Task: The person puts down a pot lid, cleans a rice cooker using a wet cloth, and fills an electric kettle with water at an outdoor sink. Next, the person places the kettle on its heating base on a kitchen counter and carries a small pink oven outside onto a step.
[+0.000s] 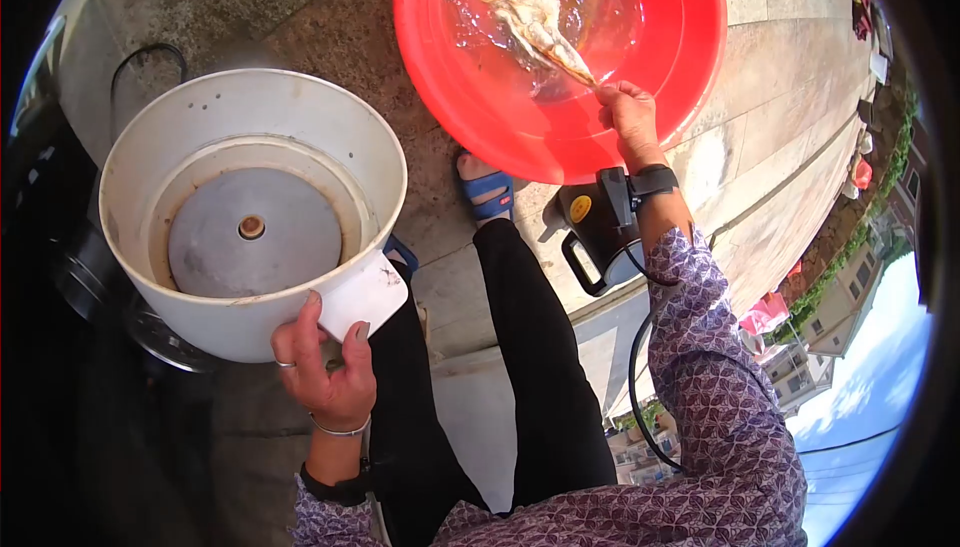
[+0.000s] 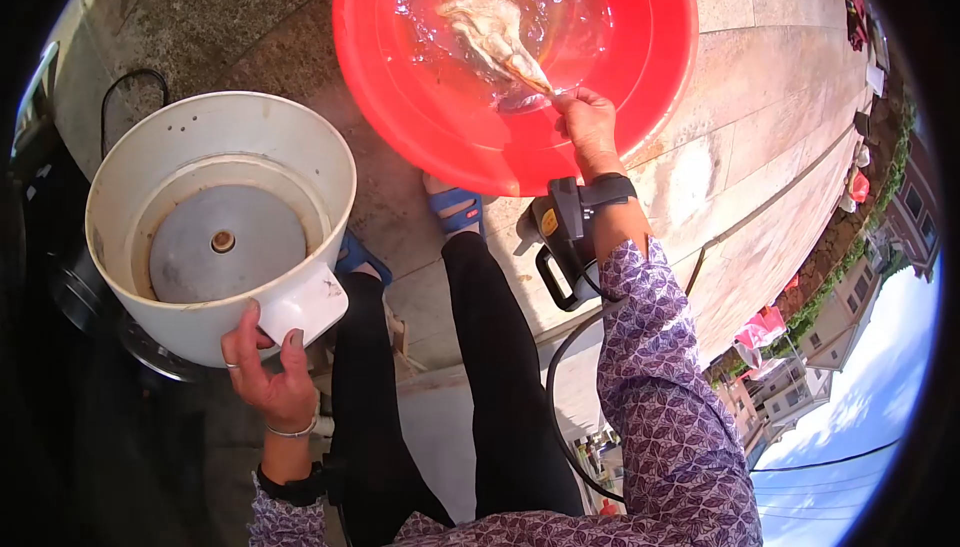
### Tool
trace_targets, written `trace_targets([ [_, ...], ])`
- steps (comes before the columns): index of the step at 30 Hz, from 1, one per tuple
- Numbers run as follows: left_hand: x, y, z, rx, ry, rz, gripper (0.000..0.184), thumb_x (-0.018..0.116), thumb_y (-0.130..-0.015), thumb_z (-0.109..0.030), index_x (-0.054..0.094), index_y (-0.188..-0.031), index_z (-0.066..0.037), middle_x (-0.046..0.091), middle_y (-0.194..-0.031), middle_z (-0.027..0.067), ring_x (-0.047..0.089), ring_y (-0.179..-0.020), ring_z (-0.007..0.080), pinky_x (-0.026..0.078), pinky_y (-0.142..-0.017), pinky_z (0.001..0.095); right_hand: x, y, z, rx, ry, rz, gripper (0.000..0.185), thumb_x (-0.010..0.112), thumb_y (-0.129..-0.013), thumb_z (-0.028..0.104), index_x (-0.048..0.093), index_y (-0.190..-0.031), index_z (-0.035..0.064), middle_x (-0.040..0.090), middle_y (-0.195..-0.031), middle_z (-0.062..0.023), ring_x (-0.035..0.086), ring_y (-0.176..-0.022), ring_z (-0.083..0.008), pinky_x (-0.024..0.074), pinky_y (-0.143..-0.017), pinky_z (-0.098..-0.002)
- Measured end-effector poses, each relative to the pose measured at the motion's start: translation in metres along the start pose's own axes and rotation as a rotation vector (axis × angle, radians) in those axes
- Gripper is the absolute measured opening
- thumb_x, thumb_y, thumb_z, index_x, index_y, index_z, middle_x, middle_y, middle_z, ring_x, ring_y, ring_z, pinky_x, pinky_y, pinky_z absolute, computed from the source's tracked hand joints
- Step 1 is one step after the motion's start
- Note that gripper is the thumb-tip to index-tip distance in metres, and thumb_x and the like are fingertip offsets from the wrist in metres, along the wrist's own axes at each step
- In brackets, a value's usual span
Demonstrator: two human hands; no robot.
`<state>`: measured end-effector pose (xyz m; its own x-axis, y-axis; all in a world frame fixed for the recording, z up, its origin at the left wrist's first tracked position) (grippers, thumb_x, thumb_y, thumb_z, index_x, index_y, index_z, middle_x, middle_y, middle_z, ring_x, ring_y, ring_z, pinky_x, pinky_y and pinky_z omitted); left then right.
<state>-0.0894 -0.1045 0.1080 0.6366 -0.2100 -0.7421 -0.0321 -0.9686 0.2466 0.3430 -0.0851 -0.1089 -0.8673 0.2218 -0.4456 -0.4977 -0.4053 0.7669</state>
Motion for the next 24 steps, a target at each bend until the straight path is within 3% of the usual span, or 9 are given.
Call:
trace_targets([
  [2, -0.001, 0.001, 0.001, -0.002, -0.014, 0.006, 0.045, 0.070, -0.074, -0.009, 0.055, -0.115, 0.002, 0.046, -0.082, 0.0075, 0.046, -0.067, 0.0175, 0.041, -0.057, 0.0299, 0.008, -0.025, -0.029, 0.007, 0.142, -0.023, 0.009, 0.064, -0.073, 0.009, 0.063, -0.076, 0.0007, 0.057, -0.058, -0.0036, 0.053, -0.048, -0.0124, 0.0414, -0.047, -0.0253],
  [4, -0.001, -0.001, 0.000, 0.002, -0.027, -0.001, 0.044, 0.070, -0.074, -0.010, 0.055, -0.113, 0.003, 0.046, -0.081, 0.0073, 0.045, -0.067, 0.0174, 0.040, -0.056, 0.0299, 0.009, -0.035, -0.015, -0.259, 0.860, -0.109, 0.012, 0.066, -0.072, 0.011, 0.064, -0.077, 0.0010, 0.058, -0.059, -0.0033, 0.054, -0.050, -0.0118, 0.0428, -0.048, -0.0252],
  [6, -0.002, -0.003, 0.000, -0.059, -0.013, 0.004, 0.044, 0.068, -0.074, -0.007, 0.055, -0.115, 0.003, 0.041, -0.077, 0.0053, 0.042, -0.069, 0.0174, 0.039, -0.064, 0.0303, 0.000, -0.031, -0.001, -0.174, 0.705, -0.117, 0.011, 0.066, -0.072, 0.012, 0.064, -0.075, 0.0017, 0.057, -0.058, -0.0024, 0.053, -0.052, -0.0089, 0.0425, -0.050, -0.0240],
  [8, -0.003, -0.005, -0.001, -0.060, -0.004, -0.017, 0.044, 0.068, -0.074, -0.006, 0.055, -0.115, 0.003, 0.041, -0.077, 0.0052, 0.042, -0.069, 0.0175, 0.039, -0.064, 0.0303, -0.006, 0.020, 0.059, -0.197, 0.246, -0.017, 0.009, 0.065, -0.074, 0.011, 0.063, -0.073, 0.0024, 0.054, -0.058, -0.0002, 0.050, -0.052, -0.0064, 0.0401, -0.049, -0.0228],
  [10, -0.003, -0.006, -0.001, -0.062, 0.006, -0.032, 0.043, 0.068, -0.074, -0.005, 0.055, -0.115, 0.003, 0.041, -0.076, 0.0052, 0.042, -0.069, 0.0177, 0.039, -0.064, 0.0303, -0.021, 0.063, 0.097, -0.253, 0.118, 0.000, 0.007, 0.063, -0.077, 0.009, 0.061, -0.072, 0.0034, 0.052, -0.058, 0.0022, 0.046, -0.052, -0.0048, 0.0378, -0.049, -0.0213],
  [15, -0.007, -0.001, 0.004, -0.072, 0.015, -0.041, 0.044, 0.070, -0.074, -0.007, 0.056, -0.115, -0.002, 0.045, -0.076, 0.0054, 0.046, -0.069, 0.0180, 0.042, -0.064, 0.0311, -0.054, 0.139, 0.143, -0.398, 0.118, -0.042, 0.004, 0.061, -0.082, 0.006, 0.062, -0.079, 0.0030, 0.051, -0.062, 0.0033, 0.043, -0.055, -0.0041, 0.0350, -0.053, -0.0194],
  [16, -0.008, 0.002, 0.007, -0.113, 0.019, -0.008, 0.046, 0.072, -0.074, -0.014, 0.056, -0.116, -0.004, 0.051, -0.083, 0.0078, 0.052, -0.074, 0.0240, 0.044, -0.067, 0.0344, -0.058, 0.147, 0.145, -0.420, 0.146, -0.066, 0.004, 0.061, -0.083, 0.006, 0.062, -0.081, 0.0030, 0.051, -0.063, 0.0034, 0.043, -0.056, -0.0041, 0.0341, -0.054, -0.0192],
  [18, -0.013, 0.003, 0.006, -0.084, 0.040, -0.019, 0.045, 0.069, -0.076, -0.010, 0.055, -0.118, -0.003, 0.050, -0.080, 0.0070, 0.050, -0.070, 0.0195, 0.044, -0.065, 0.0315, -0.061, 0.157, 0.136, -0.388, 0.105, -0.065, 0.004, 0.061, -0.083, 0.007, 0.062, -0.081, 0.0031, 0.050, -0.062, 0.0038, 0.041, -0.057, -0.0041, 0.0330, -0.055, -0.0188],
  [24, -0.031, 0.011, 0.010, -0.161, 0.020, 0.037, 0.045, 0.065, -0.080, -0.013, 0.052, -0.122, -0.004, 0.053, -0.085, 0.0098, 0.054, -0.076, 0.0214, 0.046, -0.068, 0.0331, -0.058, 0.158, 0.098, -0.281, 0.091, -0.054, 0.005, 0.061, -0.080, 0.008, 0.061, -0.077, 0.0037, 0.049, -0.059, 0.0033, 0.043, -0.051, -0.0043, 0.0338, -0.049, -0.0190],
])
Point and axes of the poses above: each hand's wrist, its own y-axis away from the middle knuckle, its own x-axis out of the palm, z = x × y, the point moved 7 cm from there along -y, towards the middle knuckle
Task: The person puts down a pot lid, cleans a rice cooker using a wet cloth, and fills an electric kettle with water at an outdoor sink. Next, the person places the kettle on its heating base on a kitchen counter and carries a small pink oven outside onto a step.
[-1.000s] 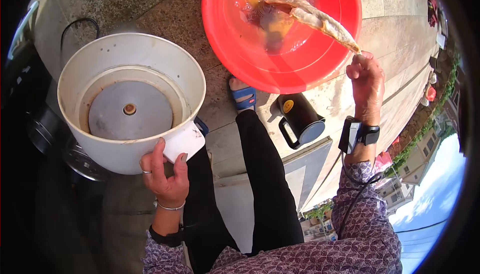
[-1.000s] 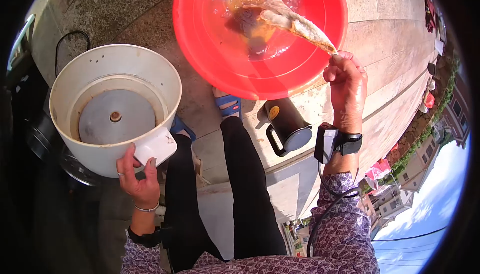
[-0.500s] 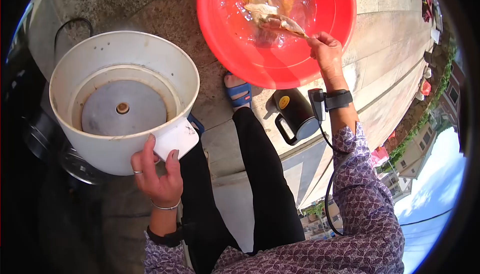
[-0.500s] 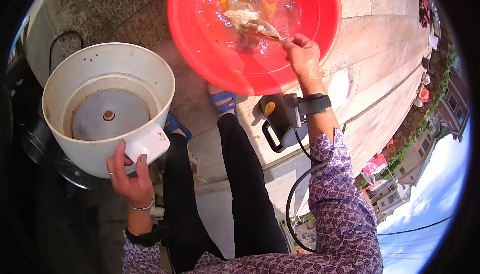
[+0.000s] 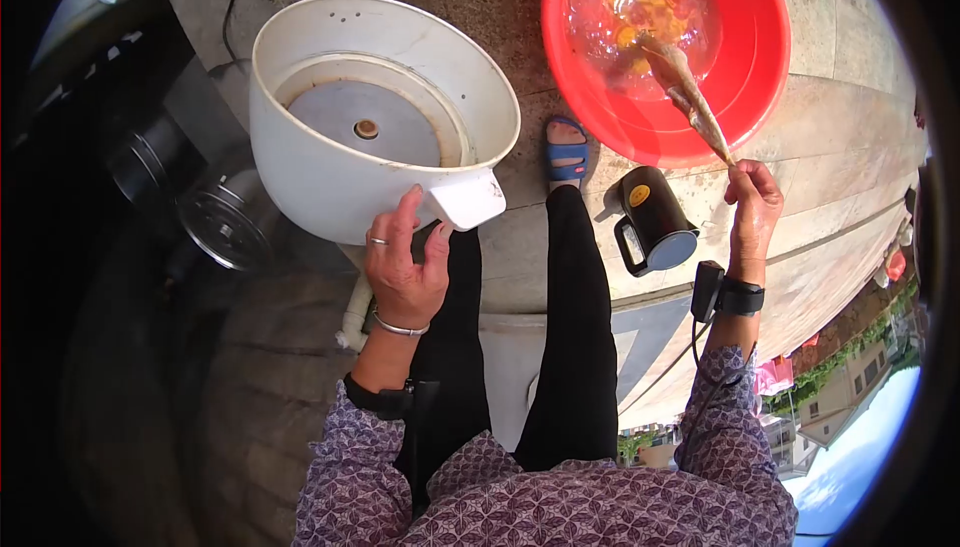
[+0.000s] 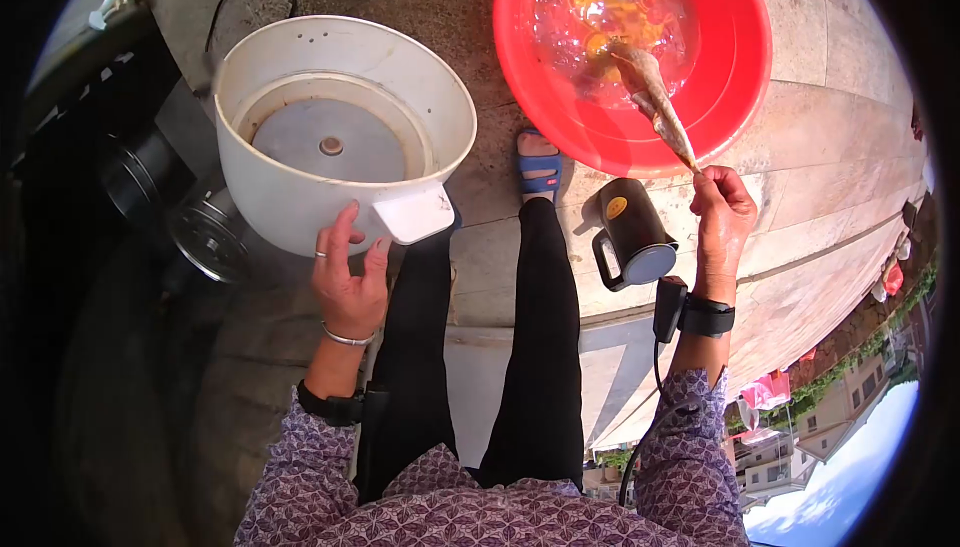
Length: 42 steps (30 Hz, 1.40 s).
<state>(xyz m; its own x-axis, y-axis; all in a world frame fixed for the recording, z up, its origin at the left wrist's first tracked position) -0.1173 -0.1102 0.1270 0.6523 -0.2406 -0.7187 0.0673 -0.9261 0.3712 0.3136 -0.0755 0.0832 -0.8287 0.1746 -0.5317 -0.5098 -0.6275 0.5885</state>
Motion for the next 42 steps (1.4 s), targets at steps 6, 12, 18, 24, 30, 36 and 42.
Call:
trace_targets([
  [6, -0.023, -0.006, 0.003, -0.016, -0.034, -0.060, 0.044, 0.064, -0.079, -0.009, 0.052, -0.121, -0.003, 0.054, -0.087, 0.0098, 0.053, -0.077, 0.0220, 0.045, -0.070, 0.0333, 0.007, 0.006, -0.027, 0.143, 0.049, 0.020, 0.005, 0.059, -0.077, 0.007, 0.060, -0.072, 0.0049, 0.051, -0.059, 0.0028, 0.044, -0.049, -0.0050, 0.0350, -0.047, -0.0198],
  [12, -0.041, -0.016, -0.006, -0.022, -0.058, -0.118, 0.043, 0.064, -0.079, -0.006, 0.053, -0.120, -0.003, 0.053, -0.084, 0.0091, 0.053, -0.076, 0.0218, 0.045, -0.070, 0.0337, 0.003, 0.030, -0.032, 0.177, 0.020, 0.008, 0.006, 0.059, -0.078, 0.007, 0.060, -0.072, 0.0055, 0.053, -0.061, 0.0030, 0.045, -0.048, -0.0041, 0.0352, -0.046, -0.0190],
  [18, -0.024, -0.021, -0.056, 0.099, -0.030, -0.090, 0.044, 0.066, -0.075, -0.004, 0.055, -0.117, -0.003, 0.053, -0.085, 0.0094, 0.053, -0.076, 0.0228, 0.045, -0.069, 0.0342, -0.008, 0.051, -0.009, 0.109, -0.132, 0.025, 0.004, 0.060, -0.078, 0.004, 0.060, -0.075, 0.0049, 0.054, -0.064, 0.0042, 0.046, -0.051, -0.0026, 0.0374, -0.048, -0.0181],
  [24, 0.080, -0.033, -0.131, 0.311, 0.016, 0.188, 0.056, 0.072, -0.067, -0.009, 0.053, -0.120, -0.009, 0.057, -0.097, 0.0093, 0.054, -0.093, 0.0285, 0.041, -0.082, 0.0388, -0.025, 0.075, 0.037, 0.086, -0.196, 0.046, 0.006, 0.061, -0.080, 0.002, 0.059, -0.075, 0.0043, 0.054, -0.064, 0.0052, 0.046, -0.056, -0.0004, 0.0360, -0.051, -0.0165],
  [30, 0.154, -0.053, -0.182, 0.296, 0.071, 0.248, 0.071, 0.072, -0.064, -0.010, 0.045, -0.128, -0.016, 0.052, -0.113, 0.0073, 0.050, -0.106, 0.0279, 0.038, -0.086, 0.0425, -0.043, 0.105, 0.085, 0.060, -0.265, 0.098, 0.006, 0.061, -0.079, -0.004, 0.059, -0.081, 0.0023, 0.055, -0.070, 0.0048, 0.048, -0.062, -0.0011, 0.0370, -0.055, -0.0161],
  [36, 0.177, -0.059, -0.215, 0.401, 0.221, 0.187, 0.066, 0.067, -0.063, -0.006, 0.046, -0.124, -0.019, 0.049, -0.117, 0.0081, 0.046, -0.111, 0.0283, 0.034, -0.084, 0.0462, -0.063, 0.112, 0.116, -0.059, -0.268, 0.129, 0.008, 0.060, -0.078, -0.006, 0.059, -0.081, 0.0006, 0.055, -0.076, 0.0013, 0.049, -0.062, -0.0031, 0.0378, -0.056, -0.0170],
  [42, 0.192, -0.058, -0.212, 0.281, 0.336, 0.165, 0.037, 0.061, -0.066, -0.005, 0.056, -0.102, -0.011, 0.055, -0.108, 0.0090, 0.049, -0.105, 0.0284, 0.036, -0.084, 0.0431, -0.084, 0.071, 0.069, -0.023, -0.500, -0.147, 0.011, 0.062, -0.084, 0.005, 0.061, -0.093, -0.0001, 0.057, -0.069, -0.0015, 0.048, -0.055, -0.0075, 0.0382, -0.055, -0.0196],
])
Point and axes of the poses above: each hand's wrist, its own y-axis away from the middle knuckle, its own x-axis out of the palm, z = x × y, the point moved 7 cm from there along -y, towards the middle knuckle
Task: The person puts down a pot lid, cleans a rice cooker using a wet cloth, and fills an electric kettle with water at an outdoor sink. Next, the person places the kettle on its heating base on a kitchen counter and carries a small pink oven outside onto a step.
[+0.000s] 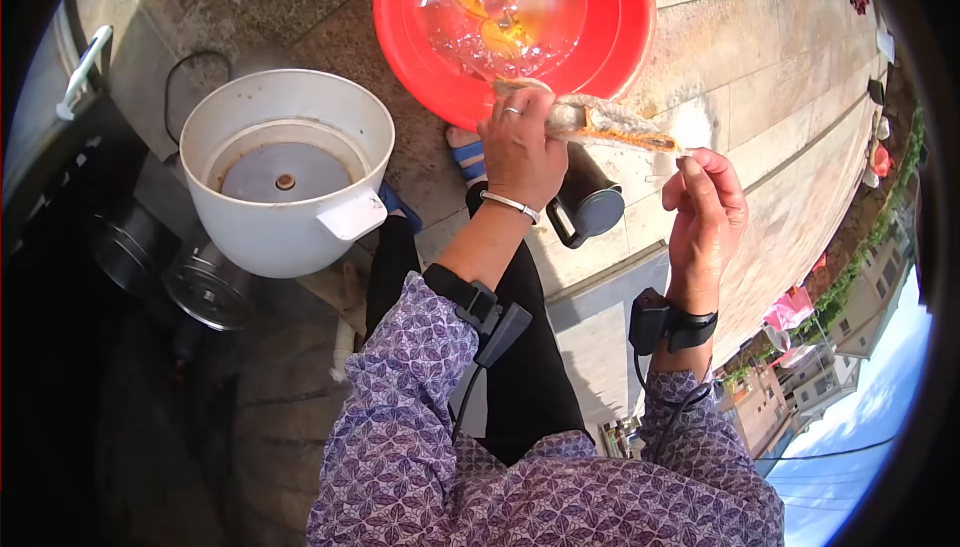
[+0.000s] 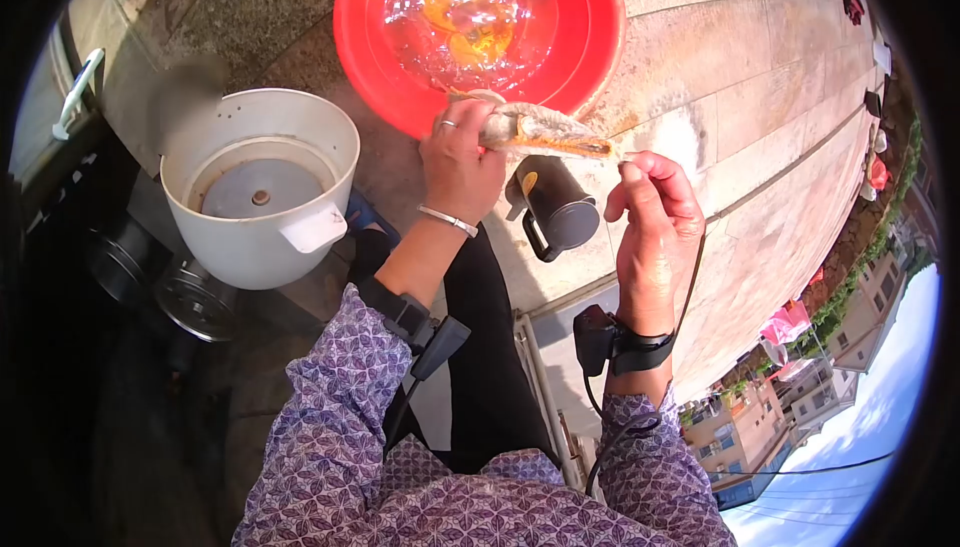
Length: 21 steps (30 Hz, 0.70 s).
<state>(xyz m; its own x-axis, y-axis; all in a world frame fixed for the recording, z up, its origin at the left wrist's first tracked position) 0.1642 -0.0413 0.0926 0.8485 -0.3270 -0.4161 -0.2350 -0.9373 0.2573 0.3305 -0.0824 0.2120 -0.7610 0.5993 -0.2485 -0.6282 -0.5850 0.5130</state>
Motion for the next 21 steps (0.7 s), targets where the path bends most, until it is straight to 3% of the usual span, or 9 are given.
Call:
trace_targets([
  [3, 0.016, -0.003, 0.033, -0.319, 0.144, -0.093, 0.031, 0.064, -0.067, -0.005, 0.057, -0.097, -0.005, 0.059, -0.096, 0.0162, 0.056, -0.092, 0.0363, 0.045, -0.077, 0.0412, -0.005, -0.009, -0.057, 0.205, 0.103, 0.019, 0.016, 0.060, -0.087, 0.013, 0.060, -0.097, 0.0004, 0.059, -0.075, -0.0040, 0.053, -0.056, -0.0092, 0.0420, -0.053, -0.0214],
  [4, 0.013, -0.007, 0.027, -0.317, 0.145, -0.094, 0.031, 0.064, -0.067, -0.005, 0.057, -0.097, -0.005, 0.059, -0.096, 0.0162, 0.056, -0.092, 0.0363, 0.045, -0.077, 0.0412, -0.005, -0.008, -0.080, 0.318, 0.121, 0.059, 0.018, 0.059, -0.088, 0.016, 0.060, -0.098, 0.0004, 0.060, -0.077, -0.0050, 0.056, -0.057, -0.0105, 0.0446, -0.053, -0.0226],
  [6, 0.015, -0.001, 0.040, -0.677, 0.398, -0.131, 0.029, 0.066, -0.069, -0.007, 0.058, -0.096, -0.001, 0.061, -0.096, 0.0179, 0.059, -0.089, 0.0381, 0.047, -0.075, 0.0390, 0.004, -0.001, -0.120, 0.499, 0.006, 0.110, 0.022, 0.055, -0.090, 0.020, 0.058, -0.098, -0.0001, 0.060, -0.080, -0.0073, 0.061, -0.061, -0.0151, 0.0498, -0.054, -0.0260],
  [7, 0.020, -0.001, 0.052, -0.670, 0.436, -0.131, 0.040, 0.066, -0.071, -0.007, 0.053, -0.109, -0.001, 0.062, -0.098, 0.0193, 0.061, -0.090, 0.0353, 0.048, -0.075, 0.0369, 0.010, 0.002, -0.135, 0.562, -0.047, 0.115, 0.022, 0.054, -0.091, 0.021, 0.057, -0.098, -0.0001, 0.059, -0.080, -0.0075, 0.063, -0.063, -0.0173, 0.0512, -0.055, -0.0275],
  [11, 0.027, 0.017, 0.085, -0.874, 0.512, -0.238, 0.068, 0.068, -0.068, -0.007, 0.037, -0.127, -0.003, 0.060, -0.096, 0.0217, 0.061, -0.090, 0.0286, 0.048, -0.077, 0.0341, 0.043, 0.002, -0.170, 0.686, -0.203, 0.130, 0.024, 0.053, -0.091, 0.024, 0.054, -0.100, 0.0015, 0.056, -0.085, -0.0078, 0.066, -0.072, -0.0228, 0.0535, -0.058, -0.0299],
  [14, 0.027, 0.026, 0.104, -1.034, 0.344, -0.174, 0.065, 0.069, -0.068, -0.010, 0.039, -0.124, -0.001, 0.060, -0.096, 0.0219, 0.061, -0.087, 0.0277, 0.048, -0.078, 0.0343, 0.062, -0.001, -0.184, 0.692, -0.197, 0.140, 0.025, 0.054, -0.091, 0.024, 0.054, -0.104, 0.0019, 0.057, -0.089, -0.0087, 0.065, -0.075, -0.0232, 0.0534, -0.060, -0.0297],
  [16, 0.020, 0.026, 0.110, -1.025, 0.476, -0.220, 0.055, 0.070, -0.069, -0.013, 0.046, -0.117, 0.001, 0.060, -0.096, 0.0192, 0.060, -0.084, 0.0258, 0.048, -0.077, 0.0343, 0.066, 0.000, -0.192, 0.690, -0.175, 0.162, 0.027, 0.054, -0.091, 0.025, 0.054, -0.107, 0.0022, 0.058, -0.092, -0.0095, 0.065, -0.076, -0.0237, 0.0532, -0.063, -0.0301],
  [18, 0.010, 0.025, 0.137, -0.938, 0.267, -0.131, 0.044, 0.071, -0.071, -0.016, 0.052, -0.106, 0.001, 0.061, -0.096, 0.0168, 0.060, -0.083, 0.0237, 0.048, -0.076, 0.0338, 0.072, 0.007, -0.199, 0.693, -0.150, 0.294, 0.027, 0.054, -0.091, 0.024, 0.056, -0.106, 0.0021, 0.058, -0.091, -0.0094, 0.066, -0.076, -0.0233, 0.0528, -0.061, -0.0284],
  [21, 0.009, 0.050, 0.190, -1.003, 0.368, -0.288, 0.032, 0.069, -0.075, -0.016, 0.056, -0.098, 0.001, 0.062, -0.092, 0.0128, 0.059, -0.082, 0.0204, 0.047, -0.075, 0.0328, 0.063, 0.015, -0.214, 0.719, -0.085, 0.325, 0.025, 0.055, -0.090, 0.020, 0.056, -0.107, 0.0013, 0.059, -0.090, -0.0088, 0.066, -0.074, -0.0224, 0.0522, -0.059, -0.0271],
])
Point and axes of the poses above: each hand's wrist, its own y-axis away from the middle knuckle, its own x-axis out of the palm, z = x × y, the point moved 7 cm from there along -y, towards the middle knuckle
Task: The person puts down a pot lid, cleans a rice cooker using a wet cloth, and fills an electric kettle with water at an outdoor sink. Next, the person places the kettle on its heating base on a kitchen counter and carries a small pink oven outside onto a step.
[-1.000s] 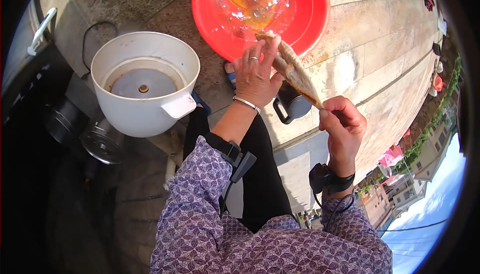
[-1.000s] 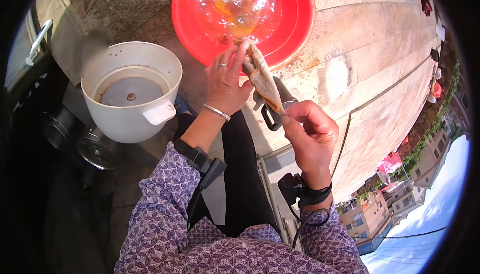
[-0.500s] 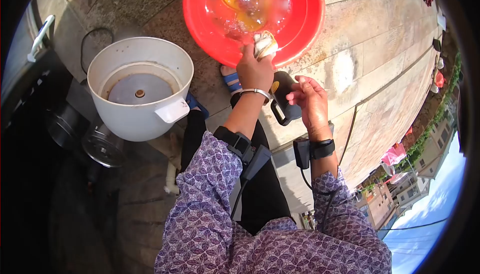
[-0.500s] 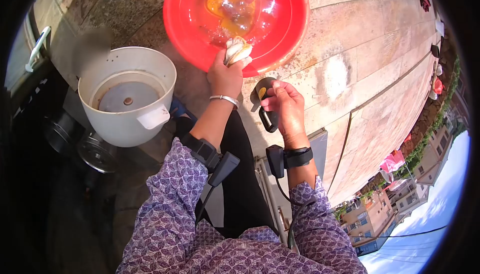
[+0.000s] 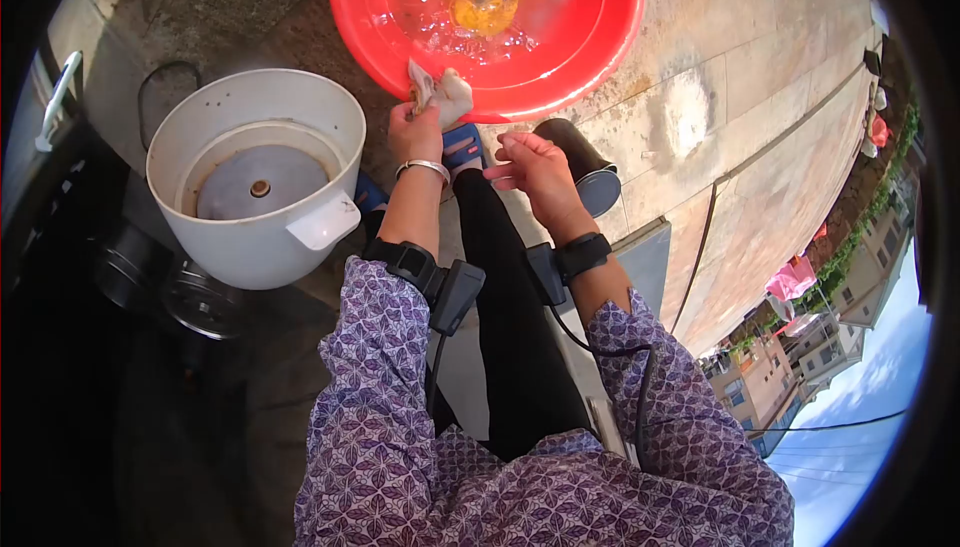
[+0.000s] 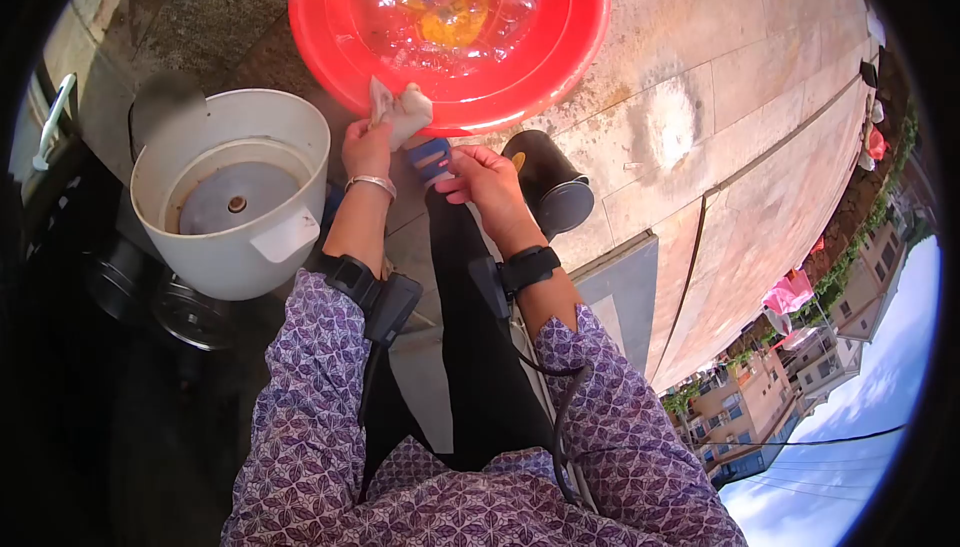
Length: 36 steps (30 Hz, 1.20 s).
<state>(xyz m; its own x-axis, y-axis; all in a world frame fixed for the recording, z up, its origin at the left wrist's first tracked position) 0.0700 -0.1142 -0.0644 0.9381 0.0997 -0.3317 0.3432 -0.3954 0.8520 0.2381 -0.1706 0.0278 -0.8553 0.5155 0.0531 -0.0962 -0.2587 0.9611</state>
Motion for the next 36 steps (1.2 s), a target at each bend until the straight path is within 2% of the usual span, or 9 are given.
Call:
trace_targets([
  [11, -0.027, -0.026, 0.041, -0.068, -0.124, 0.052, 0.030, 0.067, -0.076, -0.013, 0.058, -0.102, -0.002, 0.064, -0.091, 0.0107, 0.060, -0.084, 0.0211, 0.047, -0.078, 0.0326, -0.076, 0.012, -0.093, 0.184, 0.046, -0.180, 0.022, 0.054, -0.088, 0.017, 0.057, -0.104, 0.0006, 0.059, -0.084, -0.0062, 0.065, -0.067, -0.0209, 0.0511, -0.054, -0.0278],
  [13, -0.032, -0.006, 0.005, 0.038, -0.227, -0.068, 0.040, 0.069, -0.075, -0.014, 0.055, -0.110, -0.002, 0.060, -0.103, 0.0103, 0.057, -0.092, 0.0204, 0.044, -0.083, 0.0328, -0.086, 0.023, -0.114, 0.213, 0.076, -0.197, 0.024, 0.053, -0.088, 0.017, 0.057, -0.104, -0.0003, 0.059, -0.084, -0.0063, 0.065, -0.069, -0.0207, 0.0505, -0.055, -0.0273],
  [14, -0.030, -0.002, 0.001, 0.001, -0.179, -0.047, 0.054, 0.070, -0.072, -0.014, 0.048, -0.121, -0.002, 0.055, -0.115, 0.0170, 0.052, -0.107, 0.0264, 0.039, -0.094, 0.0360, -0.091, 0.031, -0.125, 0.243, 0.104, -0.214, 0.024, 0.054, -0.088, 0.017, 0.057, -0.105, -0.0007, 0.059, -0.084, -0.0064, 0.065, -0.070, -0.0204, 0.0501, -0.056, -0.0269],
  [17, -0.030, -0.007, -0.001, 0.108, -0.205, -0.077, 0.067, 0.066, -0.073, -0.011, 0.034, -0.133, -0.008, 0.053, -0.115, 0.0203, 0.056, -0.101, 0.0328, 0.044, -0.087, 0.0393, -0.113, 0.048, -0.159, 0.274, 0.048, -0.272, 0.025, 0.054, -0.088, 0.017, 0.057, -0.106, -0.0007, 0.059, -0.086, -0.0068, 0.065, -0.071, -0.0200, 0.0492, -0.060, -0.0259],
  [19, -0.028, -0.005, -0.006, 0.146, -0.224, -0.073, 0.070, 0.065, -0.073, -0.011, 0.031, -0.134, -0.008, 0.050, -0.118, 0.0213, 0.055, -0.103, 0.0341, 0.044, -0.088, 0.0398, -0.123, 0.052, -0.169, 0.276, -0.155, -0.331, 0.025, 0.055, -0.087, 0.017, 0.057, -0.105, -0.0001, 0.059, -0.085, -0.0067, 0.065, -0.071, -0.0201, 0.0492, -0.061, -0.0257],
  [23, -0.023, -0.004, -0.017, 0.218, -0.320, -0.051, 0.071, 0.064, -0.074, -0.012, 0.027, -0.136, -0.007, 0.043, -0.125, 0.0232, 0.052, -0.105, 0.0358, 0.044, -0.087, 0.0399, -0.151, 0.044, -0.194, 0.326, -0.088, -0.402, 0.025, 0.057, -0.085, 0.020, 0.057, -0.101, 0.0014, 0.058, -0.086, -0.0080, 0.065, -0.071, -0.0212, 0.0491, -0.056, -0.0280],
  [24, -0.022, -0.005, -0.017, 0.226, -0.373, -0.094, 0.069, 0.066, -0.075, -0.015, 0.032, -0.134, -0.007, 0.055, -0.113, 0.0195, 0.056, -0.101, 0.0306, 0.043, -0.088, 0.0371, -0.164, 0.044, -0.202, 0.372, -0.043, -0.478, 0.030, 0.061, -0.081, 0.019, 0.054, -0.105, 0.0022, 0.059, -0.089, -0.0084, 0.064, -0.070, -0.0219, 0.0486, -0.053, -0.0293],
  [29, -0.015, -0.013, -0.006, 0.173, -0.344, -0.001, 0.065, 0.063, -0.073, -0.007, 0.035, -0.132, -0.005, 0.060, -0.102, 0.0148, 0.057, -0.096, 0.0250, 0.042, -0.087, 0.0340, -0.203, 0.044, -0.218, 0.313, -0.085, -0.874, 0.052, 0.071, -0.073, 0.014, 0.044, -0.117, 0.0074, 0.060, -0.093, -0.0073, 0.062, -0.075, -0.0228, 0.0499, -0.055, -0.0332],
  [36, -0.009, -0.016, 0.027, 0.179, 0.040, 0.114, 0.055, 0.048, -0.075, 0.007, 0.034, -0.128, 0.001, 0.057, -0.111, 0.0182, 0.056, -0.102, 0.0231, 0.042, -0.089, 0.0318, -0.232, 0.002, -0.218, 0.195, -0.233, -0.519, 0.033, 0.073, -0.073, 0.016, 0.059, -0.101, 0.0071, 0.065, -0.090, -0.0046, 0.063, -0.079, -0.0201, 0.0512, -0.064, -0.0327],
])
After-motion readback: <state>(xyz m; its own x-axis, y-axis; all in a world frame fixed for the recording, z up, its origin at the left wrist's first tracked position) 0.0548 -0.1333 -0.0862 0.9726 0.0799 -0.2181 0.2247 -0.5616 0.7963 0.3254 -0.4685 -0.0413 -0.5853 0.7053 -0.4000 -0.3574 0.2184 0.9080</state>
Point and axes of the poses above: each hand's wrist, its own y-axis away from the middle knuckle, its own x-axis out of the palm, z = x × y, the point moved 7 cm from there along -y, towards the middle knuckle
